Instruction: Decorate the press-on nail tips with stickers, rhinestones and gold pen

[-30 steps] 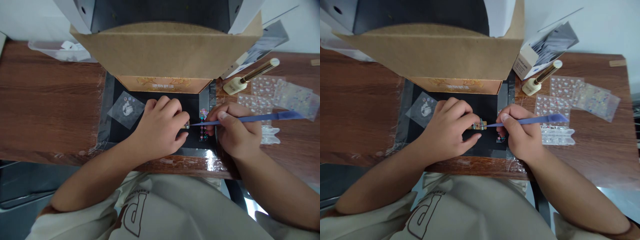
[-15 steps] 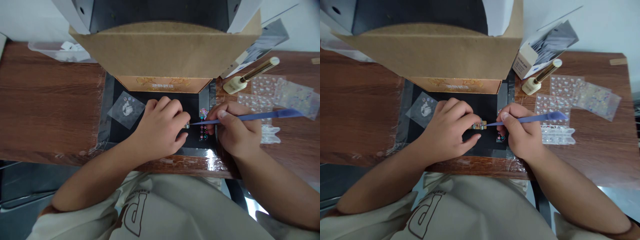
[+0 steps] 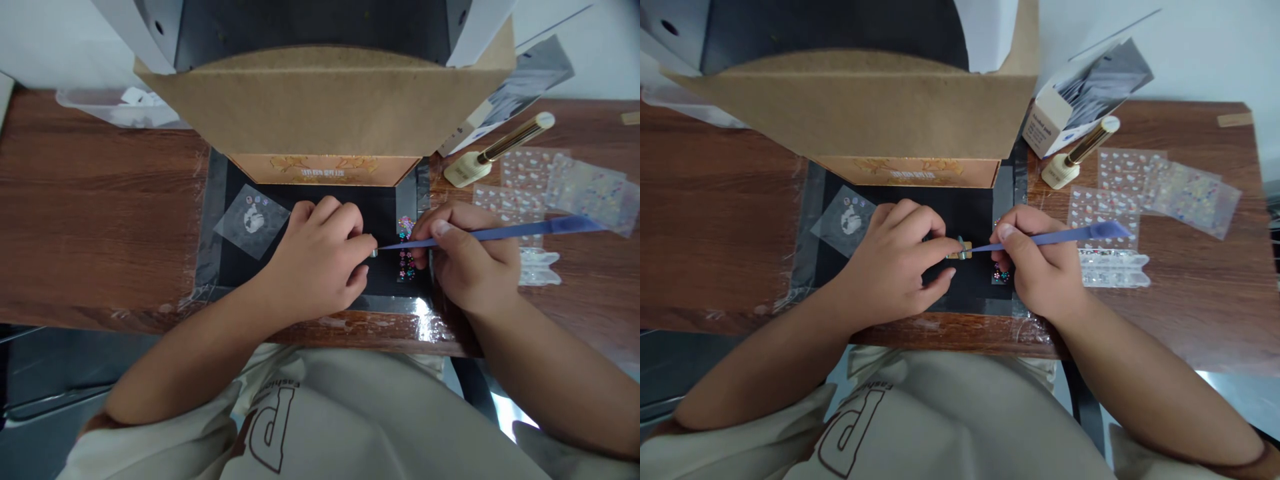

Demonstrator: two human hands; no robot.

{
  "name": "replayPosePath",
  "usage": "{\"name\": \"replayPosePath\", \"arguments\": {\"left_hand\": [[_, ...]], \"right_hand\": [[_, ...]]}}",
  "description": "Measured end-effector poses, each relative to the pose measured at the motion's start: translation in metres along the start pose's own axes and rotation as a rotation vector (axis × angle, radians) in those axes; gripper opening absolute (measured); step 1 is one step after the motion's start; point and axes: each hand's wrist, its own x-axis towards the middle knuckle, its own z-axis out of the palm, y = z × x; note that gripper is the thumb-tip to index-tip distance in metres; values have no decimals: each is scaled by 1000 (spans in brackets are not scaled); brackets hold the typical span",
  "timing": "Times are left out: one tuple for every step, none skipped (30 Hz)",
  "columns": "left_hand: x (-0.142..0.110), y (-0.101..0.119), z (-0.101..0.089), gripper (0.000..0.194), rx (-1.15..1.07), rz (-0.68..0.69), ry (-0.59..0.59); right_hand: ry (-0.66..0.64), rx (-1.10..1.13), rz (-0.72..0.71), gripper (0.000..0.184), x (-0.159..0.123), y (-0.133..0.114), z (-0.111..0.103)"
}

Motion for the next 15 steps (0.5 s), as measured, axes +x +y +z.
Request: {"name": "replayPosePath", "arguments": {"left_hand": [[0,0,0,15,0,-2,-2],[0,0,0,16,-2,-4,-3],[-1,0,1,16,-4,-5,-5],[-1,0,1,16,-7,-6,-8],[-1,-1,1,16,-9,-6,-10],[-1,-1,1,16,-10,-5,-11],[-1,-1,1,16,-10,-4,-11],[-1,-1,1,16,-9,-2,-10],[-1,-1,1,16,-9,1,-8],[-1,-1,0,16,-9,5,-4],[-1,-1,0,16,-11,11,-4],[-1,-1,0,16,-13,16,-3],[0,-1,0,16,-17,19,-6],[0,0,0,17,-22,18,-9],[1,0,-1,17,-25,15,-15]], "right_hand": [[-3,2,-6,23,0,0,0],[-8,2,-13,23,0,0,0],[-14,5,-17,23,1,0,-1],[-17,7,-21,23,1,-1,-1],[-15,11,-25,23,1,-2,-2],[-7,16,-30,23,2,-3,-3],[9,23,-42,22,2,-4,-4],[31,30,-62,21,3,-6,-5],[57,38,-86,21,3,-7,-5],[84,46,-111,20,4,-8,-6],[108,53,-131,20,4,-9,-6],[127,57,-145,20,5,-10,-6],[144,62,-150,19,5,-10,-6],[153,64,-148,19,5,-11,-6],[157,65,-149,19,5,-11,-5]]}}
